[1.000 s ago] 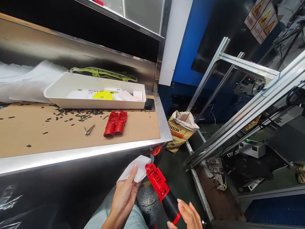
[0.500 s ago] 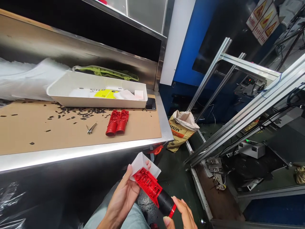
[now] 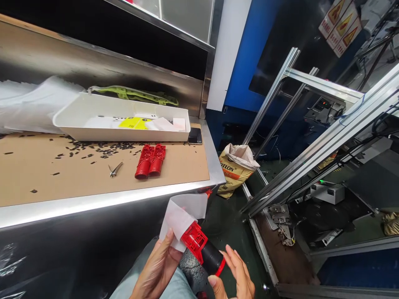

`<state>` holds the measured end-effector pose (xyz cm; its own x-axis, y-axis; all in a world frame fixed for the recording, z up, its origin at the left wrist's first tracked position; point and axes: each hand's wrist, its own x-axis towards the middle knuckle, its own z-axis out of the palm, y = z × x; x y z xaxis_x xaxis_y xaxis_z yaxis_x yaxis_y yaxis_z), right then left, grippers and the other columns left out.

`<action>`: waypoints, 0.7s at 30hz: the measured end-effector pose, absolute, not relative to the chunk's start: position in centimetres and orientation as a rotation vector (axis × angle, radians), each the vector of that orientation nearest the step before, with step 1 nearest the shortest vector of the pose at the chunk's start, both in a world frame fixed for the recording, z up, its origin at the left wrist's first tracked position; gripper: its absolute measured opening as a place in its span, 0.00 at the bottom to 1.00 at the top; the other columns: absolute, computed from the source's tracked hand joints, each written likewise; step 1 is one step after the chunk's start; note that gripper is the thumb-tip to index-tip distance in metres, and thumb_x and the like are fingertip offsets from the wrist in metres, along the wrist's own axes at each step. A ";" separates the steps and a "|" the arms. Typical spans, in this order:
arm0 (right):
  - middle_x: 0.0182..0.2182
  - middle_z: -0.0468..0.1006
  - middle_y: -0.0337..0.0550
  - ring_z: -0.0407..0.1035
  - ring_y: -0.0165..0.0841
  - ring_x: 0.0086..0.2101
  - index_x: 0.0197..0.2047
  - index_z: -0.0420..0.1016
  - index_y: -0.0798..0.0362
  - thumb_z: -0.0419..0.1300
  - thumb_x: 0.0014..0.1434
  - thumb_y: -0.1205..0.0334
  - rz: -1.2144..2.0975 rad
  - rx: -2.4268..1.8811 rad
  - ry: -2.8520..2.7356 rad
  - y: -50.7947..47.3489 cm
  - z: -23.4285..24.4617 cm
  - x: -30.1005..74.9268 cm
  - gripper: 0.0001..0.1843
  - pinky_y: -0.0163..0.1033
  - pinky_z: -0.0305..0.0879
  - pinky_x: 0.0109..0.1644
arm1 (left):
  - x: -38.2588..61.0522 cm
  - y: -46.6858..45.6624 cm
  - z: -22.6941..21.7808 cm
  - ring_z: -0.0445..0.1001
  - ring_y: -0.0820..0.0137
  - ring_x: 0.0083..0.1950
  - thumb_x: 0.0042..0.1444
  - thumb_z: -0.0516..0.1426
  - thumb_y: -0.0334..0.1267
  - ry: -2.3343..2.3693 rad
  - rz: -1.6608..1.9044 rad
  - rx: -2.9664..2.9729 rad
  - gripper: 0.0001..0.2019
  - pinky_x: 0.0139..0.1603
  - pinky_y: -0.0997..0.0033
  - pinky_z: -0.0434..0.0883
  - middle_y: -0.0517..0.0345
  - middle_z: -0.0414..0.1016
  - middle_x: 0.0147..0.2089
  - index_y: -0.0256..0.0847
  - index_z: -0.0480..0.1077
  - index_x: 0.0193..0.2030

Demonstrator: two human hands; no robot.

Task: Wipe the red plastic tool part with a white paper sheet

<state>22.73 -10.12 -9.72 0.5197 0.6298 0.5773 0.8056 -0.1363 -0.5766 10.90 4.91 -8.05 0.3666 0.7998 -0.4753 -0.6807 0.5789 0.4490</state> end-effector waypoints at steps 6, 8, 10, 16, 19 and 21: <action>0.43 0.85 0.48 0.80 0.45 0.46 0.53 0.78 0.51 0.56 0.68 0.46 -0.363 -1.758 -1.309 -8.7 -8.9 22.4 0.22 0.48 0.76 0.54 | 10.7 4.5 -8.6 0.72 0.48 0.61 0.30 0.77 0.42 0.672 0.884 0.334 0.45 0.62 0.59 0.70 0.48 0.83 0.49 0.40 0.72 0.60; 0.45 0.85 0.48 0.79 0.45 0.48 0.56 0.76 0.52 0.55 0.69 0.48 -0.398 -1.718 -1.366 -8.3 -8.6 22.5 0.21 0.52 0.74 0.57 | 10.5 4.4 -8.8 0.70 0.49 0.63 0.34 0.76 0.44 0.663 0.863 0.383 0.43 0.64 0.59 0.67 0.48 0.81 0.52 0.42 0.71 0.61; 0.47 0.84 0.48 0.77 0.46 0.51 0.57 0.74 0.51 0.55 0.70 0.49 -0.433 -1.700 -1.421 -8.0 -8.3 22.6 0.20 0.55 0.71 0.59 | 10.3 4.1 -9.1 0.68 0.50 0.64 0.37 0.76 0.46 0.655 0.861 0.420 0.42 0.66 0.60 0.65 0.49 0.79 0.56 0.43 0.71 0.61; 0.60 0.74 0.54 0.60 0.53 0.65 0.52 0.76 0.51 0.50 0.70 0.44 -0.501 -1.761 -1.429 -7.1 -7.9 21.9 0.23 0.63 0.62 0.62 | 10.1 2.7 -9.6 0.67 0.44 0.64 0.35 0.75 0.52 0.590 0.747 0.424 0.42 0.66 0.53 0.62 0.43 0.79 0.55 0.40 0.74 0.59; 0.62 0.72 0.54 0.56 0.55 0.67 0.52 0.75 0.51 0.49 0.70 0.44 -0.492 -1.773 -1.440 -6.7 -7.7 21.4 0.23 0.66 0.59 0.63 | 10.1 2.2 -9.9 0.66 0.46 0.66 0.37 0.74 0.53 0.553 0.717 0.379 0.40 0.67 0.55 0.60 0.46 0.81 0.53 0.42 0.74 0.59; 0.60 0.73 0.53 0.55 0.54 0.67 0.52 0.75 0.51 0.49 0.70 0.45 -0.495 -1.768 -1.471 -6.3 -7.5 21.2 0.22 0.67 0.57 0.64 | 10.2 2.0 -10.1 0.67 0.47 0.65 0.37 0.75 0.51 0.530 0.700 0.346 0.39 0.67 0.55 0.60 0.46 0.82 0.51 0.44 0.75 0.57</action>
<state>21.17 -6.32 -7.45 0.2581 0.6518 0.7131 0.9503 -0.0381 -0.3091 10.22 1.97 -10.07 0.6428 0.6853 -0.3424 -0.5154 0.7175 0.4686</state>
